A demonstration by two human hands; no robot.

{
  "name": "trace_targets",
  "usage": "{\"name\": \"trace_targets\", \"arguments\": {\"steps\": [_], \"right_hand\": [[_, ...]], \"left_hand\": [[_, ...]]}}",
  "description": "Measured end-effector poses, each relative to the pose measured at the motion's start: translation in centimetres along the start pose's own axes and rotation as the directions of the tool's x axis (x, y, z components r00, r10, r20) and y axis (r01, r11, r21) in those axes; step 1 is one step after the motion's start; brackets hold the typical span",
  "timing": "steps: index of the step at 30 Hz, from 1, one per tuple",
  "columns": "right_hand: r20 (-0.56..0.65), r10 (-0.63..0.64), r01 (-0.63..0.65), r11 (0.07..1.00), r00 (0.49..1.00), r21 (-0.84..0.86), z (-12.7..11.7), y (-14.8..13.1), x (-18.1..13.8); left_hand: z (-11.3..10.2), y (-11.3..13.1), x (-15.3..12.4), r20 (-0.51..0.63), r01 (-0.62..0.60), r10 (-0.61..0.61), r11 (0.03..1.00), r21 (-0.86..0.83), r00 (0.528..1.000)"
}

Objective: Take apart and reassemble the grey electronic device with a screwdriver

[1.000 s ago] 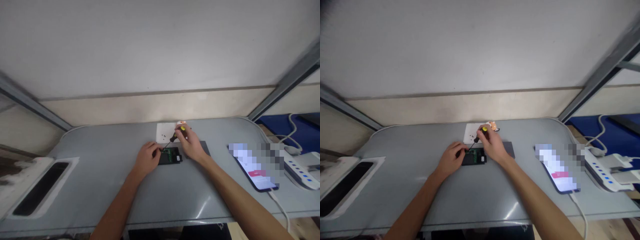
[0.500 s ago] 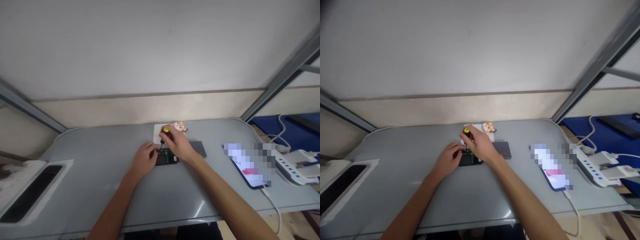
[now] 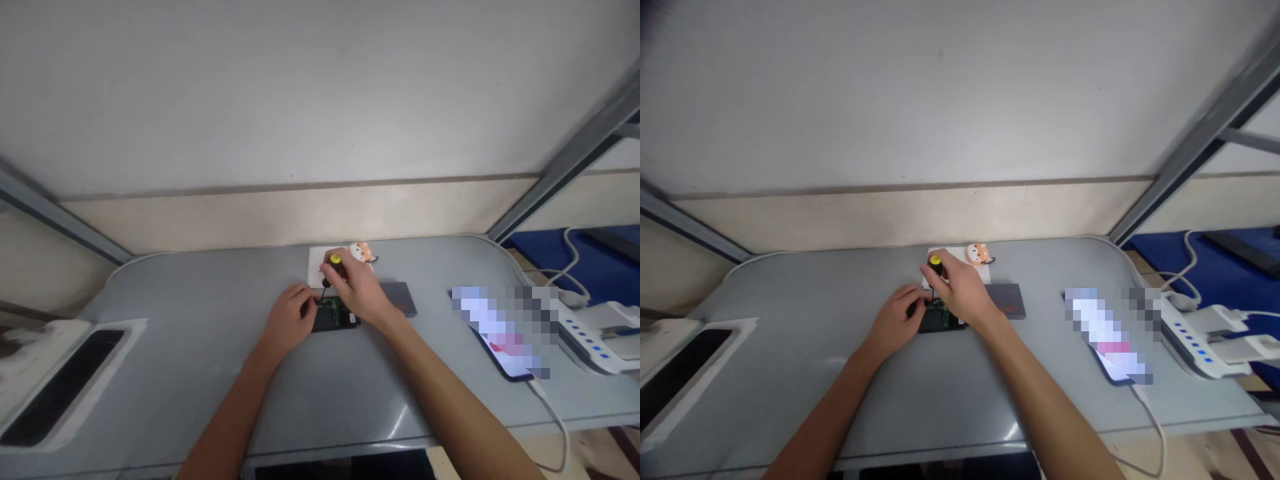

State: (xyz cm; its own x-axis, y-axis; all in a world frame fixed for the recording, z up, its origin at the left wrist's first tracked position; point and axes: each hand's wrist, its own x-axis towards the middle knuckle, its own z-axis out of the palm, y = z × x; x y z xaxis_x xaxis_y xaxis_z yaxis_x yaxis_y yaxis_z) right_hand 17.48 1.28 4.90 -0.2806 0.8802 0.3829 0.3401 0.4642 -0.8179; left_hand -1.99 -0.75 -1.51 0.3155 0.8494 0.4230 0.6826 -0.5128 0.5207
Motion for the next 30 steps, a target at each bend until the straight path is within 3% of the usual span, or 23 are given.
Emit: {"name": "trace_targets", "arguments": {"steps": [5,9,11,14,16,23,30], "right_hand": [[-0.005,-0.06,0.06,0.998,0.998,-0.007,0.2,-0.1,0.0],[-0.205,-0.11,0.12,0.992,0.973,0.037,1.1,0.7,0.2],[-0.276,-0.065,0.116,0.978,0.959,0.175,1.6,1.2,0.4],[-0.208,0.058,0.051,0.874,0.976,0.483,2.2,1.6,0.6],[-0.147,0.112,-0.005,0.81,0.983,0.586,2.5,1.5,0.7],[-0.072,0.199,-0.068,0.619,0.977,0.782,2.6,0.8,0.8],[-0.08,0.235,-0.078,0.594,0.969,0.8,2.3,1.8,0.8]], "left_hand": [[0.1,-0.1,-0.1,-0.009,-0.006,0.006,1.0,0.003,1.0],[0.1,-0.3,-0.2,0.005,-0.012,0.012,1.0,-0.002,1.0],[0.1,-0.3,-0.2,0.008,-0.012,0.012,1.0,-0.002,1.0],[0.1,-0.3,-0.2,0.009,-0.002,0.002,1.0,-0.006,1.0],[0.1,-0.3,-0.2,0.018,0.004,-0.004,1.0,-0.009,1.0],[0.0,0.0,-0.2,0.012,0.012,-0.012,1.0,-0.004,1.0],[-0.1,-0.1,-0.1,0.033,0.016,-0.016,1.0,-0.005,0.999]]}}
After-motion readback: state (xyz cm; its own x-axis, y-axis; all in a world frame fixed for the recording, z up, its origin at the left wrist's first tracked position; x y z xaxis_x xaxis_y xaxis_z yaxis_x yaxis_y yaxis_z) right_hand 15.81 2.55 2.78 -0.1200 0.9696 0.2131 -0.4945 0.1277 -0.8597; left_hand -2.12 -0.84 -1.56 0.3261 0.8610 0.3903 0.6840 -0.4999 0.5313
